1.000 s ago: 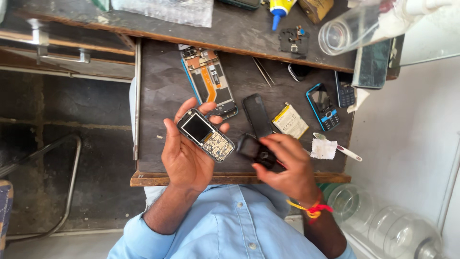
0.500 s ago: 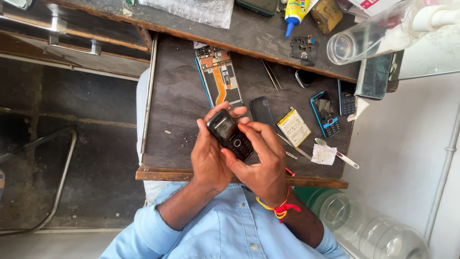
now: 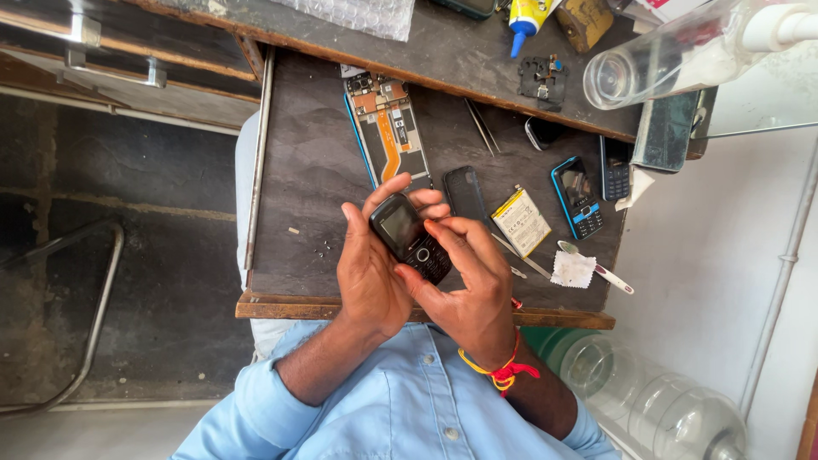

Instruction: The person disassembles a small feature phone, removing the rear casing and using a thin tool to separate the internal circuit board and screen components from the front housing.

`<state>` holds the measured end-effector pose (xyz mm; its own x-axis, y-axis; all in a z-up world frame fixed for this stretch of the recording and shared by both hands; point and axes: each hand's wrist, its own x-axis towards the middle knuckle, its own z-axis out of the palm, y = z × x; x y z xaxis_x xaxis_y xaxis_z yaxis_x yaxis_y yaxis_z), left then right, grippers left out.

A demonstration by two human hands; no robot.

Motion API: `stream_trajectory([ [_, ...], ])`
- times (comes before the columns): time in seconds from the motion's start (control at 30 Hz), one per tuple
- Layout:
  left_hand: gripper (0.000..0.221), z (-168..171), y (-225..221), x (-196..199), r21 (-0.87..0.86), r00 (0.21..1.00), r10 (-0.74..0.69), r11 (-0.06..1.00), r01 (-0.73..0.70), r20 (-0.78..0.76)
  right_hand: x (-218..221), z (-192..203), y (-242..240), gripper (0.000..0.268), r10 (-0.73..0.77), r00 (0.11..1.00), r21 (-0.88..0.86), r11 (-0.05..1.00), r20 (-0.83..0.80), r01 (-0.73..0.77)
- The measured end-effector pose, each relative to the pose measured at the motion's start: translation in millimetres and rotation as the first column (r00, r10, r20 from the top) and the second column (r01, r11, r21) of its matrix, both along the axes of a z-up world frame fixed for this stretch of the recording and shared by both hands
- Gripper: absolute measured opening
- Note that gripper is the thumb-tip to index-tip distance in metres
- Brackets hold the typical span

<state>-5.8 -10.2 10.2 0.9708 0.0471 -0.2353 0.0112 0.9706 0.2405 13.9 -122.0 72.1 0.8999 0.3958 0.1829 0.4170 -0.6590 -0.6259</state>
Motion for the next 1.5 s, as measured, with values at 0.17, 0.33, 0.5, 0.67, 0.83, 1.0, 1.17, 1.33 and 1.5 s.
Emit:
stream_trajectory([
  [0.17, 0.064, -3.0, -2.0, -4.2, -0.073, 1.0, 0.011, 0.997, -0.011, -0.007, -1.1, -6.9, -0.9, 0.055, -0.024, 0.997, 0.037, 0.999, -0.074, 0.027],
  [0.33, 0.063, -2.8, -2.2, -6.7, -0.071, 1.0, 0.02, 0.997, -0.021, -0.023, 1.1, -14.9, -5.9, 0.054, -0.02, 0.968, 0.141, 0.988, -0.251, 0.057],
  [0.5, 0.061, -8.7, -1.3, -9.2, -0.086, 1.0, 0.019, 0.996, -0.017, 0.012, 7.3, -20.1, -10.6, 0.053, 0.061, 0.902, 0.28, 0.957, -0.427, 0.068],
  [0.67, 0.045, -11.0, -2.8, -8.3, 0.083, 0.998, -0.022, 0.996, 0.027, -0.053, 4.1, -17.4, -3.6, 0.052, 0.006, 0.925, 0.174, 0.982, -0.38, 0.065],
  [0.83, 0.045, -10.3, 4.9, -3.6, 0.055, 1.0, 0.005, 0.998, -0.004, -0.017, 0.1, -23.9, -12.4, 0.047, 0.089, 0.861, 0.429, 0.89, -0.5, 0.157],
  [1.0, 0.046, -10.3, 14.6, -3.1, 0.073, 0.999, -0.003, 0.997, 0.001, 0.035, -18.2, -41.2, -27.1, 0.034, 0.081, 0.726, 0.557, 0.701, -0.683, 0.445],
  [1.17, 0.044, -12.7, 8.1, -1.7, 0.026, 0.999, -0.022, 0.999, 0.023, -0.026, -24.2, -49.1, -32.0, 0.035, 0.045, 0.689, 0.537, 0.665, -0.723, 0.52],
  [1.33, 0.043, -11.0, 7.7, -0.2, 0.012, 0.999, -0.018, 1.0, 0.018, -0.029, -24.2, -50.4, -33.1, 0.035, 0.094, 0.672, 0.561, 0.64, -0.735, 0.525],
  [1.5, 0.038, -15.2, 3.7, -2.9, 0.12, 1.0, 0.005, 0.993, -0.005, 0.001, -27.3, -58.1, -36.4, 0.036, 0.077, 0.661, 0.563, 0.603, -0.747, 0.566],
])
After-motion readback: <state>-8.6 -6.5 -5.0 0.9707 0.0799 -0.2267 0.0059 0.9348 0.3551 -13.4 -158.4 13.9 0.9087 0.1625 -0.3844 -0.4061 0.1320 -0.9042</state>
